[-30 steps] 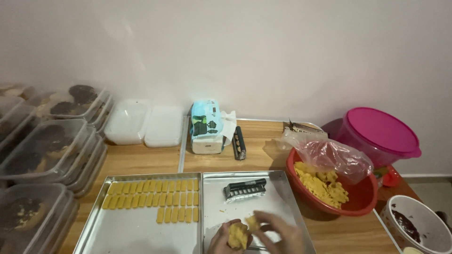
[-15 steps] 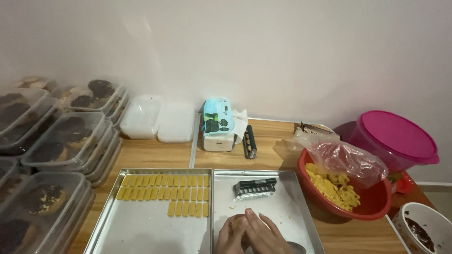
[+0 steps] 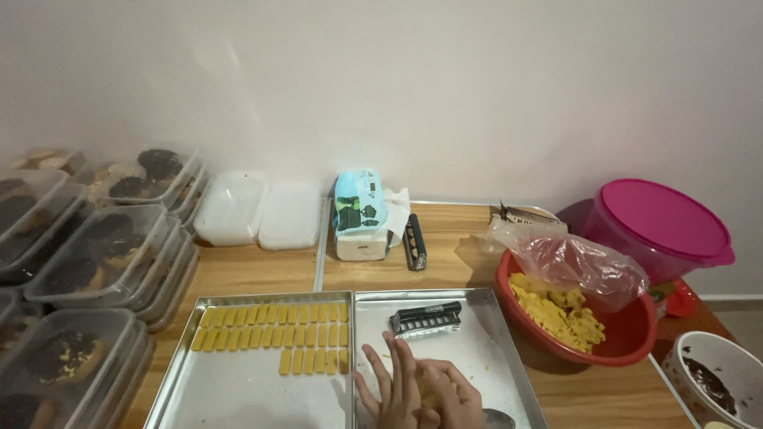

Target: Manually shaping small portions of dough into balls and pressing them onto a baking tray using a spoon.

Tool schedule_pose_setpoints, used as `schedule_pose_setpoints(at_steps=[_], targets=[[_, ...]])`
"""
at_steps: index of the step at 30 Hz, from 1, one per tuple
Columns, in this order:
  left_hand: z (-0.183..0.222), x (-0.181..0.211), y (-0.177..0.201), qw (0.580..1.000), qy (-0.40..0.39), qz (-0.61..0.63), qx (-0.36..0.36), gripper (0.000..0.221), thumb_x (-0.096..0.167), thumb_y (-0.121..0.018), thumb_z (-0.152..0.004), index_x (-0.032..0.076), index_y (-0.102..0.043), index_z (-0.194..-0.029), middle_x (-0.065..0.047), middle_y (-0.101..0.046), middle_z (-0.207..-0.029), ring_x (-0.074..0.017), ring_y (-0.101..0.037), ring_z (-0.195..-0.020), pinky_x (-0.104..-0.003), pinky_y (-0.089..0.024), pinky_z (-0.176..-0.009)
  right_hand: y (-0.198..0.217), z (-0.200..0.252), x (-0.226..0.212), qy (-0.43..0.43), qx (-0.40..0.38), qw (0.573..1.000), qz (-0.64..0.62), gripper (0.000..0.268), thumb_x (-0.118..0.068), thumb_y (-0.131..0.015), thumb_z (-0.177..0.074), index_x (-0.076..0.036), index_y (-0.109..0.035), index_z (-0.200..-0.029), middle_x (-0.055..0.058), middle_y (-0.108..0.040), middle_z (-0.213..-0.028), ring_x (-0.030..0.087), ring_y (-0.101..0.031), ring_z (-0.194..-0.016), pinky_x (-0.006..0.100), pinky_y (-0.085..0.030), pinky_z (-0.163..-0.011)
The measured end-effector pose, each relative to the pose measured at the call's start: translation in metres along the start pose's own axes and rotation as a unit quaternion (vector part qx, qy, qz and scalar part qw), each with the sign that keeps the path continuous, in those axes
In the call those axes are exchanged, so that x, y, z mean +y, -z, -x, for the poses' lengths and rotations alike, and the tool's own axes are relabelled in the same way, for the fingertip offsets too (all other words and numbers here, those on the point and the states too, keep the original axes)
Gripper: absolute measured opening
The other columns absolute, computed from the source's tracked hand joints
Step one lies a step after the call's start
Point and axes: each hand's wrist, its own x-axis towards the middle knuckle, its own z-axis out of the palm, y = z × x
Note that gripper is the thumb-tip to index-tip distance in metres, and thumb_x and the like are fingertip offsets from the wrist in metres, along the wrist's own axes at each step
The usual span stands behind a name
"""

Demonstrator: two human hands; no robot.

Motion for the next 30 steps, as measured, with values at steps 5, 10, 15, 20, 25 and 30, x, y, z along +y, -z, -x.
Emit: schedule_pose_setpoints(at_steps=[5,10,15,20,25,30], targets=[[-0.005,0.018,0.005,0.958,-0.043,-0.21,0.193,0.102,0.075,-0.033,-0.086,0.014,-0.01,-0.165,-0.007,-0.006,-0.175,-0.0366,0.0,-0.163,-0.06,0.002,-0.129,-0.023,-0.011,0.032,-0.213,0.098,0.884,-0.404,0.021,-0.006,-0.075,-0.089,0.009,-0.065,-0.079,0.027,-0.068,-0.071,0.032,-0.062,-0.068,0.038,-0.046,-0.065],[0.005,0.017,-0.022,0.995,0.029,-0.082,0.042,0.077,0.057,-0.023,-0.104,0.017,0.0,-0.166,0.001,-0.005,-0.175,-0.0254,-0.004,-0.16,-0.051,-0.001,-0.126,-0.019,-0.021,0.042,-0.239,0.115,0.909,-0.323,0.03,-0.014,-0.081,-0.086,0.007,-0.065,-0.072,0.02,-0.06,-0.066,0.034,-0.061,-0.07,0.052,-0.051,-0.075],[-0.001,0.001,-0.015,0.952,0.106,0.253,-0.138,0.109,0.085,-0.005,-0.077,0.022,0.014,-0.164,-0.008,0.014,-0.175,-0.0185,0.012,-0.162,-0.048,0.009,-0.126,-0.002,-0.02,0.025,-0.247,0.089,0.906,-0.332,0.03,-0.013,-0.08,-0.086,0.004,-0.059,-0.072,0.017,-0.057,-0.066,0.028,-0.055,-0.063,0.039,-0.046,-0.063],[-0.01,-0.011,0.035,0.873,-0.142,0.4,-0.239,0.124,0.022,-0.091,-0.085,0.023,0.005,-0.163,-0.011,0.025,-0.171,-0.0346,0.015,-0.161,-0.063,-0.003,-0.126,0.004,-0.012,-0.004,-0.305,0.02,0.818,-0.488,0.048,-0.047,-0.051,-0.103,-0.001,-0.06,-0.092,0.022,-0.064,-0.09,0.038,-0.064,-0.091,0.049,-0.047,-0.086],[0.0,0.012,0.047,0.961,-0.231,0.119,-0.094,0.1,0.073,-0.038,-0.097,0.006,-0.006,-0.165,-0.016,0.001,-0.174,-0.0371,-0.003,-0.16,-0.053,-0.026,-0.121,0.002,-0.032,0.051,-0.259,0.059,0.963,-0.041,0.045,-0.04,-0.048,-0.097,-0.003,-0.073,-0.1,0.017,-0.075,-0.093,0.027,-0.069,-0.088,0.038,-0.049,-0.081],[0.004,0.008,0.038,0.962,-0.268,0.055,-0.004,0.076,0.032,-0.051,-0.113,-0.006,-0.006,-0.161,-0.026,-0.003,-0.171,-0.0405,-0.009,-0.159,-0.045,-0.022,-0.129,0.0,-0.032,0.073,-0.037,0.013,0.986,0.16,0.036,-0.039,-0.054,-0.094,-0.013,-0.076,-0.106,0.006,-0.085,-0.088,0.019,-0.081,-0.083,0.029,-0.06,-0.08]])
